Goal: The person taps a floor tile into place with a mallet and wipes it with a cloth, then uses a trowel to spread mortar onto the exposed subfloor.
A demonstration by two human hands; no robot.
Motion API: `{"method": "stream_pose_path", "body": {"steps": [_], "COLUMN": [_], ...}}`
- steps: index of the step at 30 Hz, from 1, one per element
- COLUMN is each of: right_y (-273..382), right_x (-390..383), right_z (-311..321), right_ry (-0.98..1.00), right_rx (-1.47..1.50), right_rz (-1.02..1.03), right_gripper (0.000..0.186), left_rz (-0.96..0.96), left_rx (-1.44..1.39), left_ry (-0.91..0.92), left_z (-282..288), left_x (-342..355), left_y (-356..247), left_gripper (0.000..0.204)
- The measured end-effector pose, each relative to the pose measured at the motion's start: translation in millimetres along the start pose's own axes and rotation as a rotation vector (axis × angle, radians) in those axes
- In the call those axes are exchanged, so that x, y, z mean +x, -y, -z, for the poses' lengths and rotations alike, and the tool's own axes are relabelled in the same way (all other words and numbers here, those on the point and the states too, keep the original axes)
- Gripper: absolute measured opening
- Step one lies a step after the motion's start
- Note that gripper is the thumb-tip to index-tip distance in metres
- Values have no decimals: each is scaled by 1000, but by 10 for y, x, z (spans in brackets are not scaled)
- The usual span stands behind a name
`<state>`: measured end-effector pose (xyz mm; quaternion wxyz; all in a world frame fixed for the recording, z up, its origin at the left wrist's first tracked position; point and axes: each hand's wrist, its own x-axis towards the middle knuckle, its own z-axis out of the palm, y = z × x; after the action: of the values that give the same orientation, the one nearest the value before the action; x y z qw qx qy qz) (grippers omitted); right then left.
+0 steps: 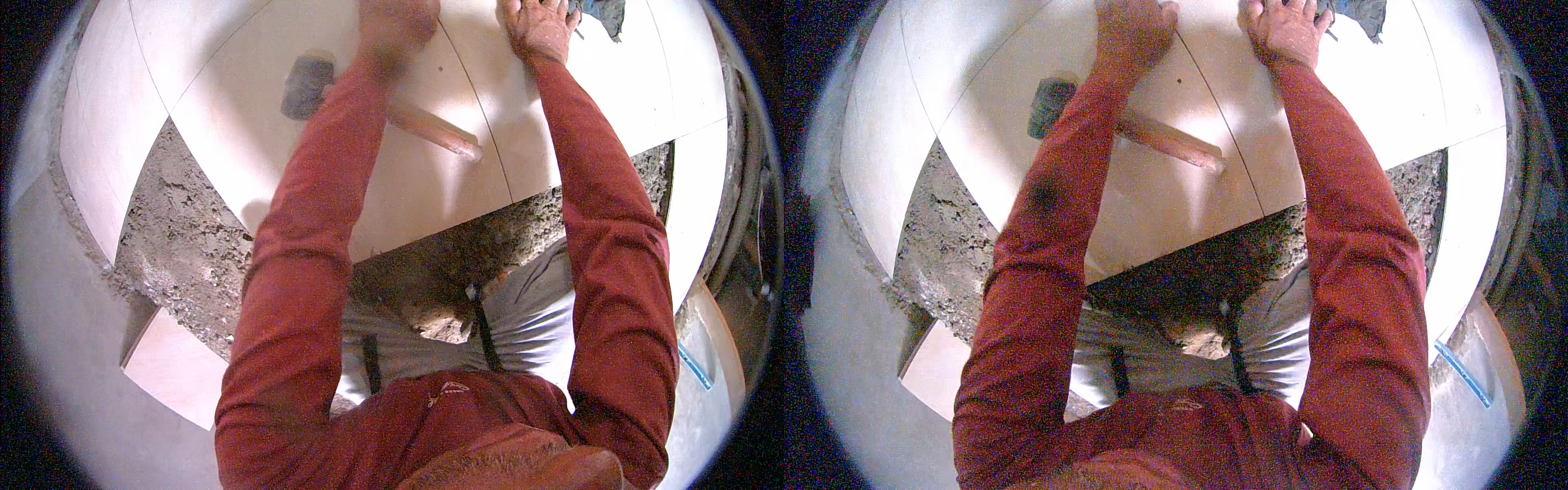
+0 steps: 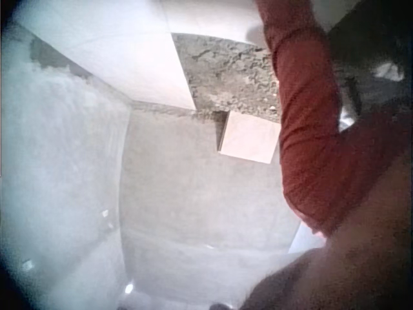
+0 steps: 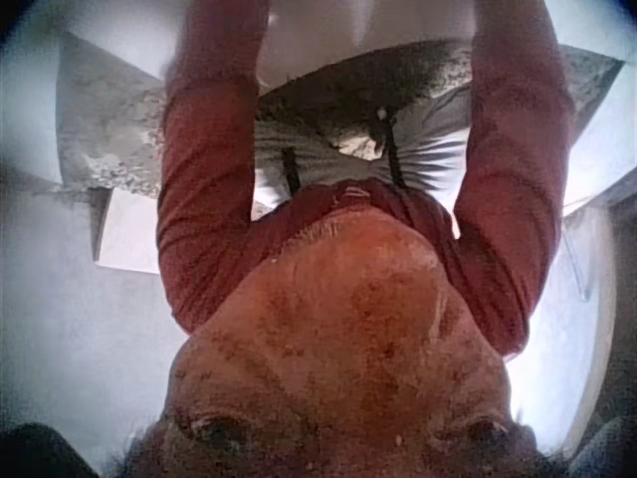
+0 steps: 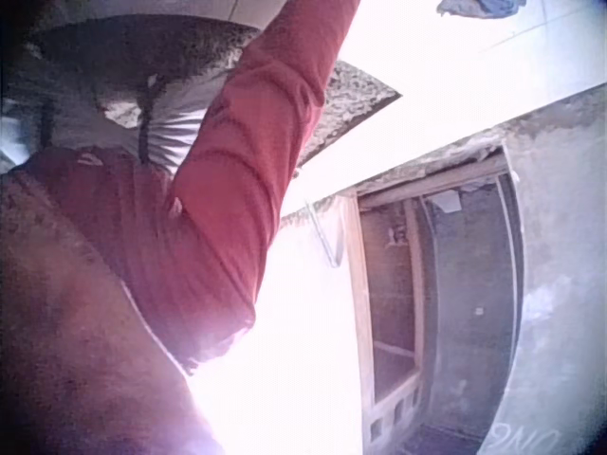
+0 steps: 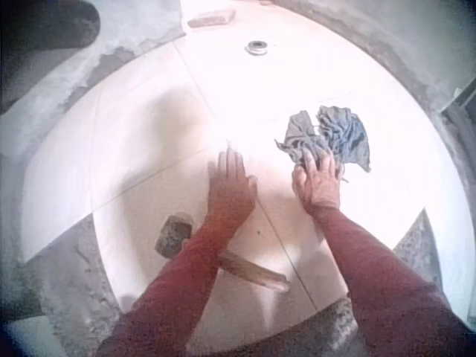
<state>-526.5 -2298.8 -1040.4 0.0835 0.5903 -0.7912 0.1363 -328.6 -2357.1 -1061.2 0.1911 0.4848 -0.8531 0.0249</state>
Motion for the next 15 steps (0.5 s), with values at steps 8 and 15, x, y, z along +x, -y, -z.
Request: {"method": "stream_pose_path", "body": {"steps": [8,15], "right_y": [-11,-54], "right_x": [-8,-7], "right_z": [-44,-28], "right_ry": [-53,-67], "right_rx": [8,-78], "right_rz": [13,27], "right_gripper": [52,50], "left_rz": [4,-132], "left_rx": [-4,-25], "left_ry": [129,168], "left_z": [254,139], "left_x": [-581,-551], "left_y": [-523,-342], "left_gripper": [75,78]}}
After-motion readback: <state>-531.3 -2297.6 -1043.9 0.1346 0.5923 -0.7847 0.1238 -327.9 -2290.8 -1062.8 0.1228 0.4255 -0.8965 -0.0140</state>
